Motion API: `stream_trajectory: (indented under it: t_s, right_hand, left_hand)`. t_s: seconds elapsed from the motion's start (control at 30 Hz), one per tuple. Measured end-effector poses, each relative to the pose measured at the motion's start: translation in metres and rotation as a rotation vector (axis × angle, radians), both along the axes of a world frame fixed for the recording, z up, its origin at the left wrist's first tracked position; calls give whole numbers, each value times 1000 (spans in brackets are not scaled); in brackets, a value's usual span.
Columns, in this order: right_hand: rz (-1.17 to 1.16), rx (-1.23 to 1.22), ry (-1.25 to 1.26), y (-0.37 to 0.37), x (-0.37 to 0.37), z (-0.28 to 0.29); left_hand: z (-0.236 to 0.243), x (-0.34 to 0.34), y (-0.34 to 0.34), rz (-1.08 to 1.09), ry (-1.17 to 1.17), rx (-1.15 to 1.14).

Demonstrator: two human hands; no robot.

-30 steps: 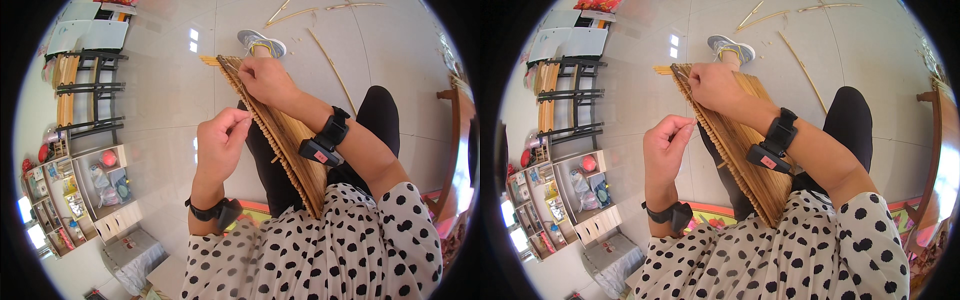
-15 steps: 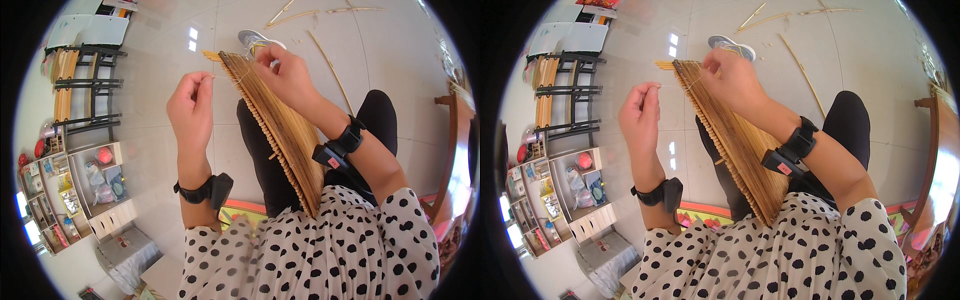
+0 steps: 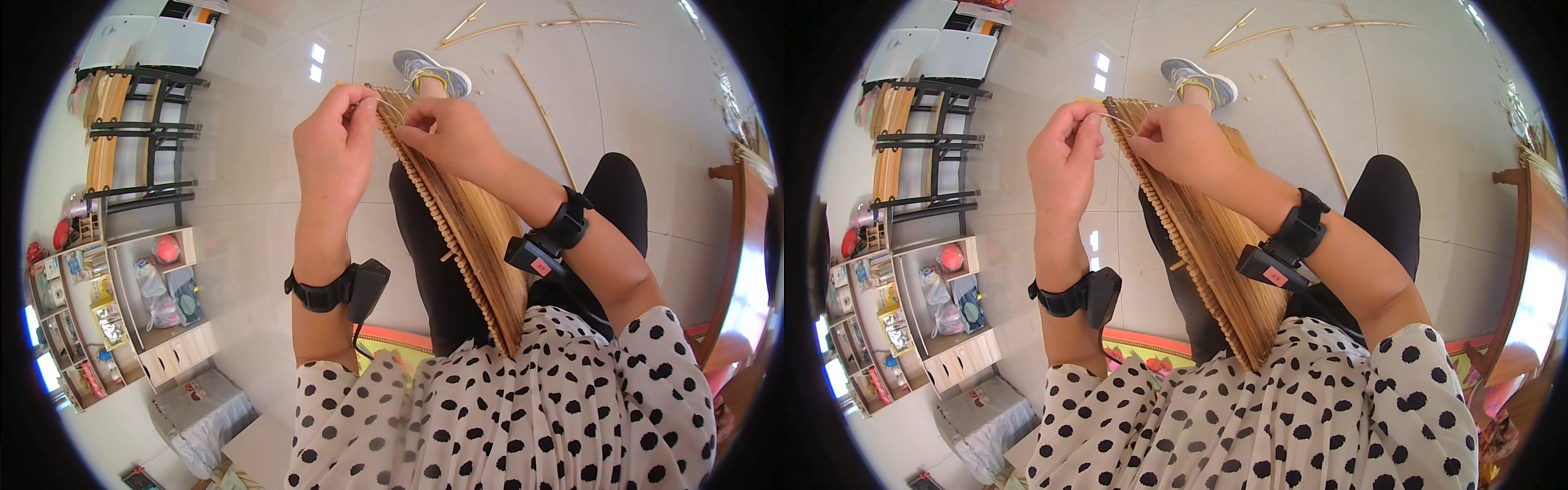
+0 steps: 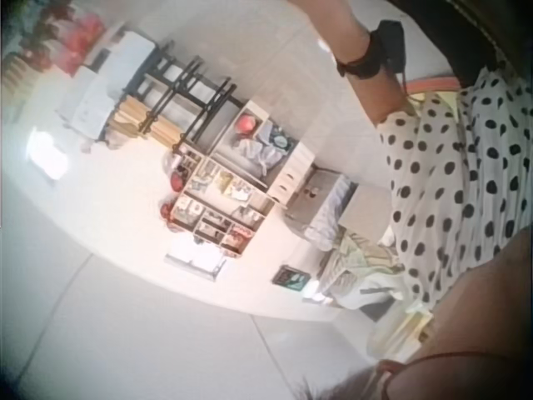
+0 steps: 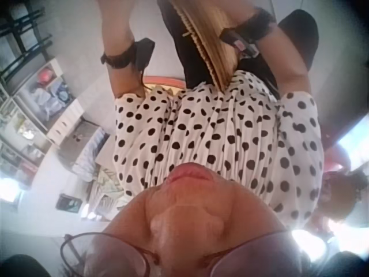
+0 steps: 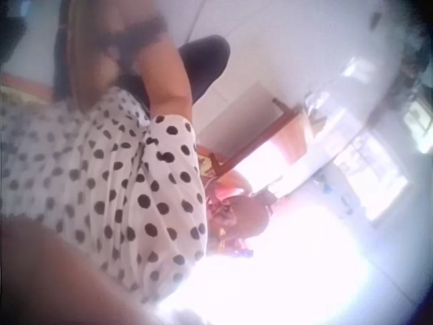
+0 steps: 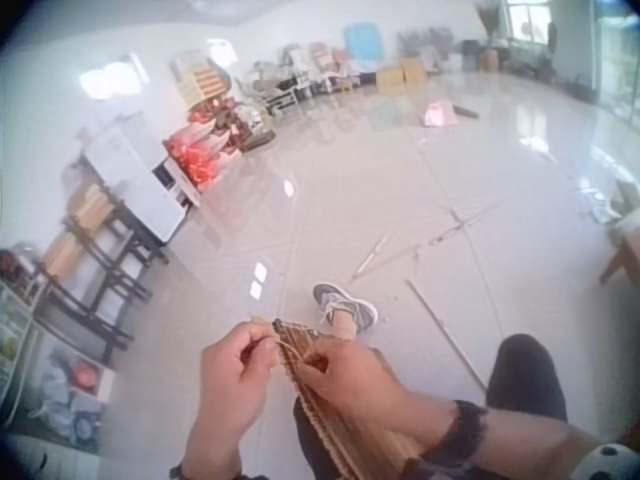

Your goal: The person sits on the floor and weaves a thin white string through the edge of a rectangular bamboo mat. They repeatedly thread the string through the bamboo slats, pull it tight, and adjust the mat's position to continue the weaving process.

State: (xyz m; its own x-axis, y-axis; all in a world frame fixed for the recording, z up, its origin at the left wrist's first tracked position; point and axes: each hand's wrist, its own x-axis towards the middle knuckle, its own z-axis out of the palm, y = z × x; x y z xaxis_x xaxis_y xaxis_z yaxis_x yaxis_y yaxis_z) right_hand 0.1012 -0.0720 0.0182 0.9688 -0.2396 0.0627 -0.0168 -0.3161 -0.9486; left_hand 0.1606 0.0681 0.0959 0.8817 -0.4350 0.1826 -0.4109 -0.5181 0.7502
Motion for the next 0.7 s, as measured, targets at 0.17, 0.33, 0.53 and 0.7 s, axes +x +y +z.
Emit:
stream_trajectory:
  t_s: [0.17, 0.33, 0.53, 0.7]
  right_hand:
    - [19, -16, -3, -4, -1, -5]
    - [19, -34, 26, -6, -1, -5]
    - [94, 90, 7, -7, -9, 1]
    - [60, 100, 9, -2, -15, 8]
  left_hand:
    - [11, -10, 20, 68, 24, 79]
    - [15, -20, 40, 83, 66, 116]
    - [14, -22, 43, 62, 117, 60]
    - [14, -23, 39, 66, 122, 61]
